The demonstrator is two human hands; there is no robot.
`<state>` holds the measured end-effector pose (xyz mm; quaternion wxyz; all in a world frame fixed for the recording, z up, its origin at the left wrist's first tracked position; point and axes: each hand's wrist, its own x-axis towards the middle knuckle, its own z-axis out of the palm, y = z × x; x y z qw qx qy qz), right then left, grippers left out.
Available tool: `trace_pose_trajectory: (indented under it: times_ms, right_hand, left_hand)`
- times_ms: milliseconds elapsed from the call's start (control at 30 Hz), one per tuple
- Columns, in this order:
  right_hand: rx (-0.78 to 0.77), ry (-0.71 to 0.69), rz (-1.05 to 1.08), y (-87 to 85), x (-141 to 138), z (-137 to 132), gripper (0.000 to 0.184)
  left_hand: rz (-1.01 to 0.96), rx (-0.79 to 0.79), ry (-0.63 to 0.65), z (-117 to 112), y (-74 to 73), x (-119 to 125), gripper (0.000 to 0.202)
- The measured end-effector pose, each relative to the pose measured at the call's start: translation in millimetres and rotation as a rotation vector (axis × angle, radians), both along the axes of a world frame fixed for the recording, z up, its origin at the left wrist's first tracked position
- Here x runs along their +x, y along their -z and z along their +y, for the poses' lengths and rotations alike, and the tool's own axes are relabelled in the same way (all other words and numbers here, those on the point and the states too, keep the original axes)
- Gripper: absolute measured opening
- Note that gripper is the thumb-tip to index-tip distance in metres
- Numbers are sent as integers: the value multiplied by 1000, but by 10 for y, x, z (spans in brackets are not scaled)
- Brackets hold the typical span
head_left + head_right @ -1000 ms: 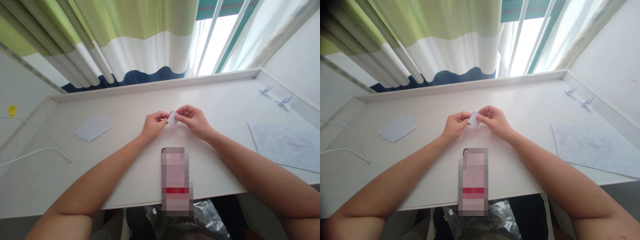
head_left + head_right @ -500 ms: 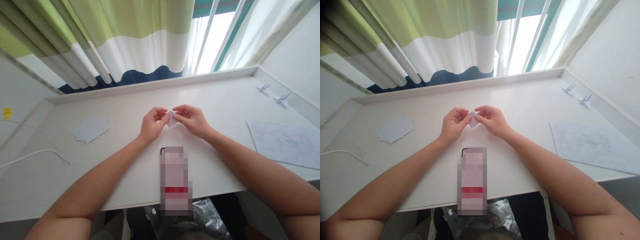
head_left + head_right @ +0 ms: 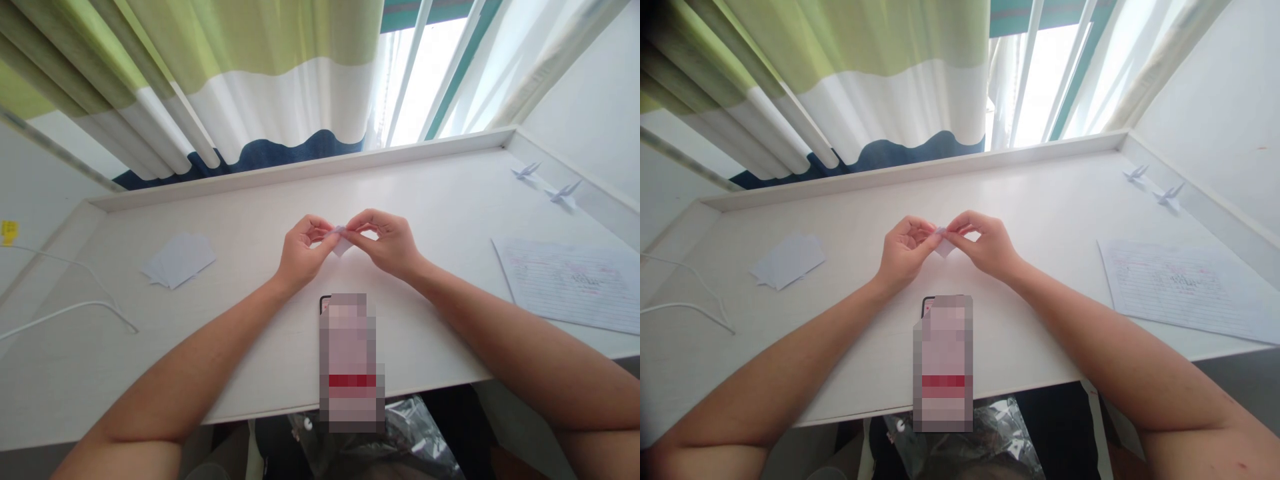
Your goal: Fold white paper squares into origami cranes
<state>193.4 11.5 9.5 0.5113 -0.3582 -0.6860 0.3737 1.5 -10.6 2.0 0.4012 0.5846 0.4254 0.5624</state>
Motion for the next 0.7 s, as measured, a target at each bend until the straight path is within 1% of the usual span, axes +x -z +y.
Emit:
trace_pose_trajectory:
  times_ms: [100, 200, 400, 600, 700]
  right_hand:
    - [58, -3, 8, -22, 7, -18, 19]
    - [81, -13, 6, -36, 13, -21, 19]
    - [171, 7, -64, -50, 14, -42, 14]
    - [242, 34, -136, -52, 14, -56, 13]
    - [315, 49, -182, -38, 29, -42, 13]
  left_hand:
    - [26, 37, -3, -2, -6, -5, 22]
    - [45, 87, -16, -5, -16, -3, 19]
    - [49, 153, -24, -21, -19, 5, 11]
    - [106, 147, -41, -34, -30, 5, 10]
    - [165, 159, -29, -35, -61, -2, 8]
